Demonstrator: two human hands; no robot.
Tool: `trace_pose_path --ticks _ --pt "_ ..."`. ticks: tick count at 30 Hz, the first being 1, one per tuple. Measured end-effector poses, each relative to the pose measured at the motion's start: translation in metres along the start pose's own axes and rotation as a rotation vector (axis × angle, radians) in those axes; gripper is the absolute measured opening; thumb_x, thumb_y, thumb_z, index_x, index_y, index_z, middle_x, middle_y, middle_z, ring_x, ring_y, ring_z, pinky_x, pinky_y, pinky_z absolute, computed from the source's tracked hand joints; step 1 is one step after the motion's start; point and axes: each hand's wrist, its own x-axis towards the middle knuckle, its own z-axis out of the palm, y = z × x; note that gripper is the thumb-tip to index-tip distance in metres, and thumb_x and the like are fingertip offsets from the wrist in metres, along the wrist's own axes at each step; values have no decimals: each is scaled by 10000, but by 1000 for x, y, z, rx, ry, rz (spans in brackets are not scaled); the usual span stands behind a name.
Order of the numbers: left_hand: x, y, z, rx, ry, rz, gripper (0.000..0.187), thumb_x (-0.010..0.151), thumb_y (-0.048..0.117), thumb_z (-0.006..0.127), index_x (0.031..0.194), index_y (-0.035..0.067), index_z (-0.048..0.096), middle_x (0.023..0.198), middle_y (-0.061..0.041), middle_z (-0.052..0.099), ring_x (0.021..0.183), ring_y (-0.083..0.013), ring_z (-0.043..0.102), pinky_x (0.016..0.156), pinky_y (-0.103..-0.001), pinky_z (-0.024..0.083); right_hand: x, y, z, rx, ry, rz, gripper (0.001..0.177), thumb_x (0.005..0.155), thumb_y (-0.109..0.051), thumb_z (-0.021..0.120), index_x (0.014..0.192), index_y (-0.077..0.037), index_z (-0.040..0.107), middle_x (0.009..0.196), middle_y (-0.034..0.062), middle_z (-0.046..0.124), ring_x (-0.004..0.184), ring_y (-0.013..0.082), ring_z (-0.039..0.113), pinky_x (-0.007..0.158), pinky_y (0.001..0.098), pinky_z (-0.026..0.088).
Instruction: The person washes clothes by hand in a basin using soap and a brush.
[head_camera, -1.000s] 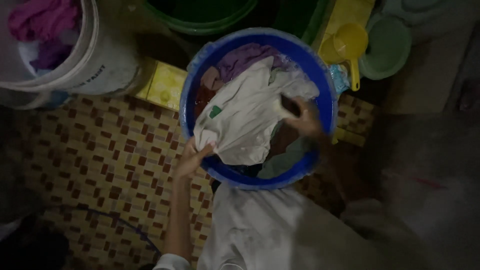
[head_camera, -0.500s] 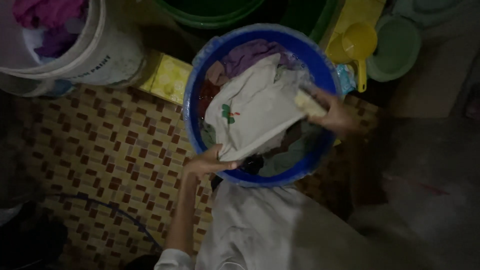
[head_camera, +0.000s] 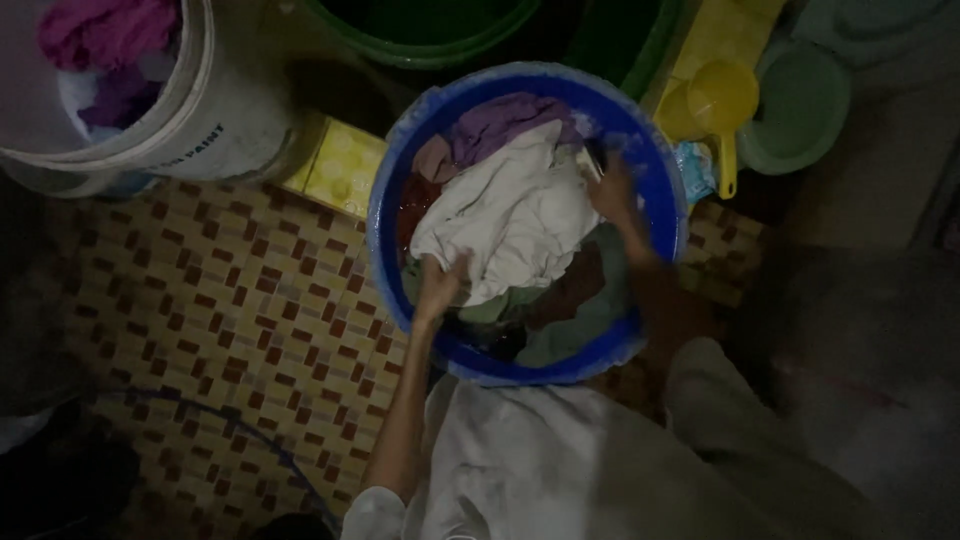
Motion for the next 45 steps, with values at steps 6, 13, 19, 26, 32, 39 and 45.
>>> trace_pose_path --ticks 6,13,19,26,32,39,45 --pt "14 -19 -12 532 -200 -166 552 972 320 785 702 -118 586 629 -121 593 565 -191 567 557 -363 509 42 -77 -38 -55 -361 386 762 889 -196 714 1573 -58 408 1427 259 565 1276 480 529 1022 535 450" --pt "22 -54 -11 149 -207 334 483 1112 301 602 750 -13 541 628 -23 520 587 -107 446 556 -345 363 23 -63 -50 644 -194 385 620 1058 -362 656 1520 -12 435 1501 211 502 1343 331 517 1065 405 441" --pt "46 -85 19 -29 -115 247 505 1211 378 418 1033 -93 459 985 -125 425 888 -224 438 833 -385 400 -40 -136 -48 570 -216 338 574 1054 -400 587 1507 -50 544 1448 208 612 1294 346 579 1042 403 501" --pt "-10 3 -6 -610 -71 -96 671 1070 478 352 1575 36 376 1539 -129 488 1382 -296 485 1162 -419 379 -52 -232 -50 248 -152 -122 474 1114 -324 553 1569 -198 516 1500 126 598 1210 319 564 1025 442 490" --pt "-27 13 -17 -286 -27 -190 739 1029 453 521 1591 9 339 1601 -148 416 1461 -310 403 1187 -443 333 -37 -254 -80 90 -102 213 538 1115 -304 554 1632 -189 458 1212 218 605 900 307 552 834 454 476" --pt "-15 23 -25 -466 2 -111 670 987 375 555 1523 -14 449 1480 -207 568 1308 -332 601 1087 -439 500 -67 -296 -13 811 -329 541 768 955 -268 643 1533 -2 214 1491 166 452 1143 287 567 876 417 507" --pt "-22 32 -22 -514 -73 24 626 1008 370 588 1462 -55 509 1432 -193 600 1247 -307 610 1031 -401 500 -41 -173 -44 -9 262 171 443 1168 -242 519 1532 11 502 1438 274 588 1227 401 572 1035 461 438"
